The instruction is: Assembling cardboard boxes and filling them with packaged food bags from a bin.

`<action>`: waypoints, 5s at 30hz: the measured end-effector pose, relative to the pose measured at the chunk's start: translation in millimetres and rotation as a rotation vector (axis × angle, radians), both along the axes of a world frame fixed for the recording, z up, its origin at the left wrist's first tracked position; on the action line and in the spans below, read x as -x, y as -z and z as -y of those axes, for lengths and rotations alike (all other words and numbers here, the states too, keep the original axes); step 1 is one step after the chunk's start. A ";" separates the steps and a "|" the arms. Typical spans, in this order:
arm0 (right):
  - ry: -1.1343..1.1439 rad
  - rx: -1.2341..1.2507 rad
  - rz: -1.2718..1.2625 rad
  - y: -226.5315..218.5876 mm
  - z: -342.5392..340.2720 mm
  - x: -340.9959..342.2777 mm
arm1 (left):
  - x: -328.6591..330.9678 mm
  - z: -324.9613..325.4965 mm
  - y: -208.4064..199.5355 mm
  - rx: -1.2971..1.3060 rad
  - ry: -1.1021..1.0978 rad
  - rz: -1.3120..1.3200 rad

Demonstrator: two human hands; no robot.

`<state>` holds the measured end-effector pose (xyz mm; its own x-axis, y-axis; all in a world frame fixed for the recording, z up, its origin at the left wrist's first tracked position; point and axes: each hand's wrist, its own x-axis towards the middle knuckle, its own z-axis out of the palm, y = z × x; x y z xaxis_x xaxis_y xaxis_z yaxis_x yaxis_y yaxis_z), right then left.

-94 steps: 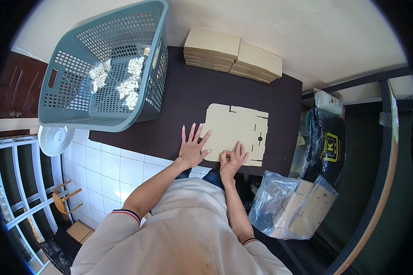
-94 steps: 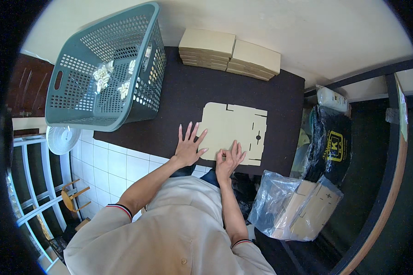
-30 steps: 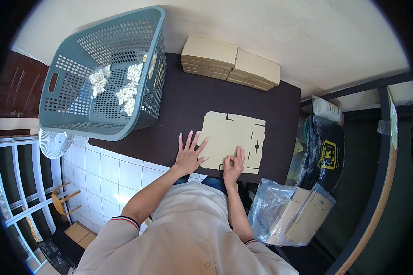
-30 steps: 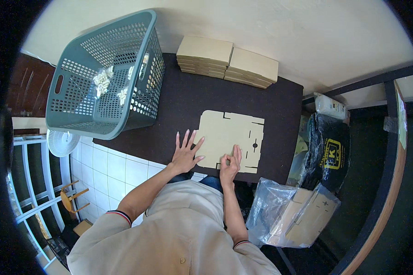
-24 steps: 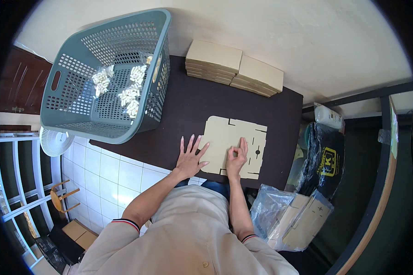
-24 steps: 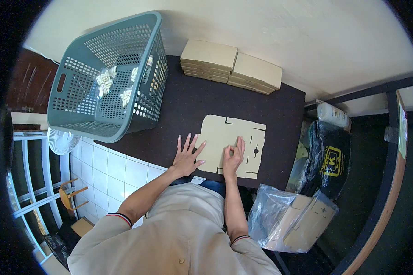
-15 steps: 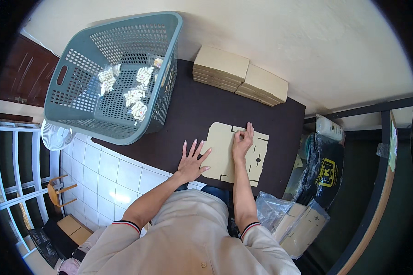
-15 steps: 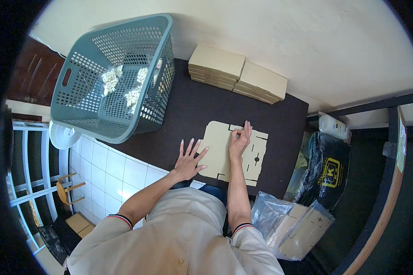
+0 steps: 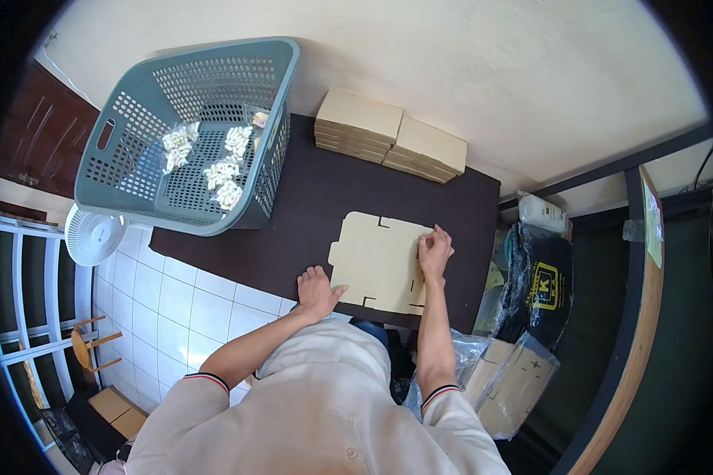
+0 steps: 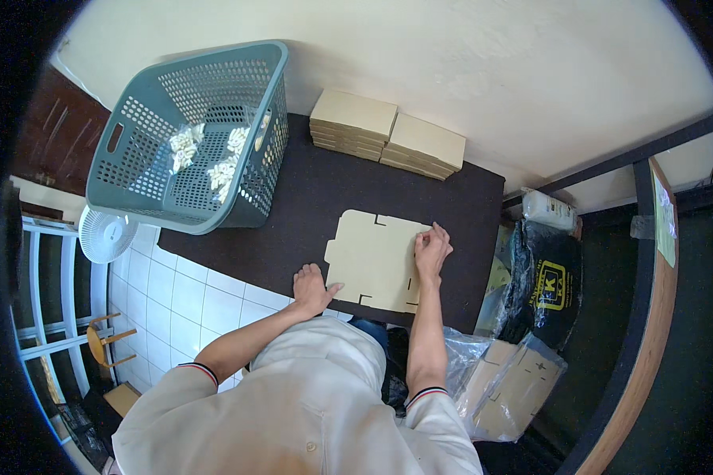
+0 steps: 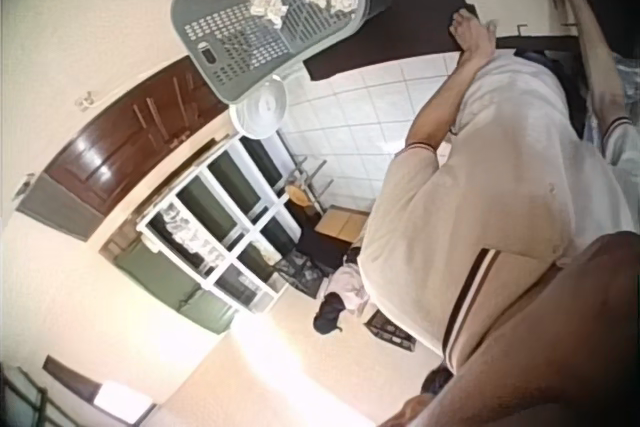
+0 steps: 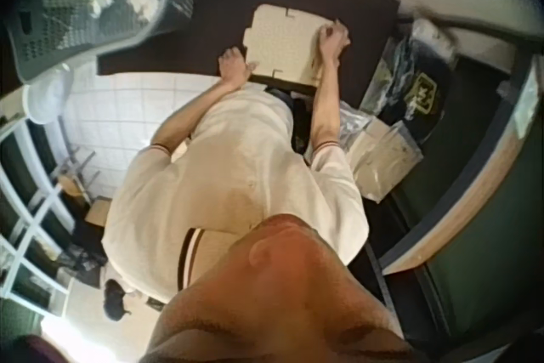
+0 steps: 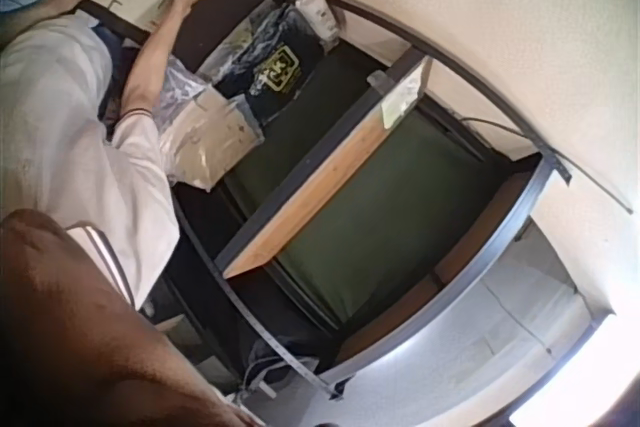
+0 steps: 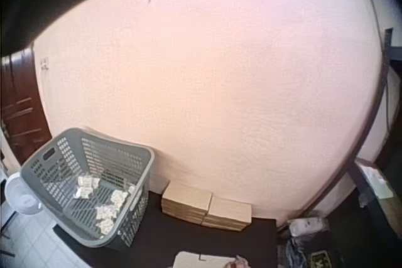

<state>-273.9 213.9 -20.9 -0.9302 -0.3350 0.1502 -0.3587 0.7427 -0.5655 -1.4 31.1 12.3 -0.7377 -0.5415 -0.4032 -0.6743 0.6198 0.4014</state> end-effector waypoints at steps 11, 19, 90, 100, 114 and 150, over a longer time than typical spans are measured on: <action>-0.046 -0.077 0.178 -17.2 -49.6 -10.1 | 52.0 -9.1 -5.2 -0.260 -0.238 -0.060; -0.003 -0.146 0.223 -17.0 -80.6 -27.7 | 85.2 -12.0 15.4 -0.299 -0.296 -0.034; -0.006 0.138 -0.018 15.7 68.5 31.6 | 162.2 2.3 21.8 0.046 0.564 0.015; 0.301 0.406 0.153 -12.1 22.4 14.7 | 147.3 14.6 16.8 -0.032 0.545 -0.161; -0.257 0.227 0.061 13.0 86.7 -138.8 | 30.0 73.1 25.5 0.250 0.406 -0.261; -0.096 0.109 0.017 27.9 197.1 -88.7 | 26.0 82.8 28.2 0.151 0.411 -0.244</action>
<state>-185.2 16.7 -48.8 -0.8976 -0.4048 0.1747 -0.4144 0.6393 -0.6477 -27.4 -51.8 -15.9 -0.9654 -0.2248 -0.1322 -0.2596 0.8779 0.4025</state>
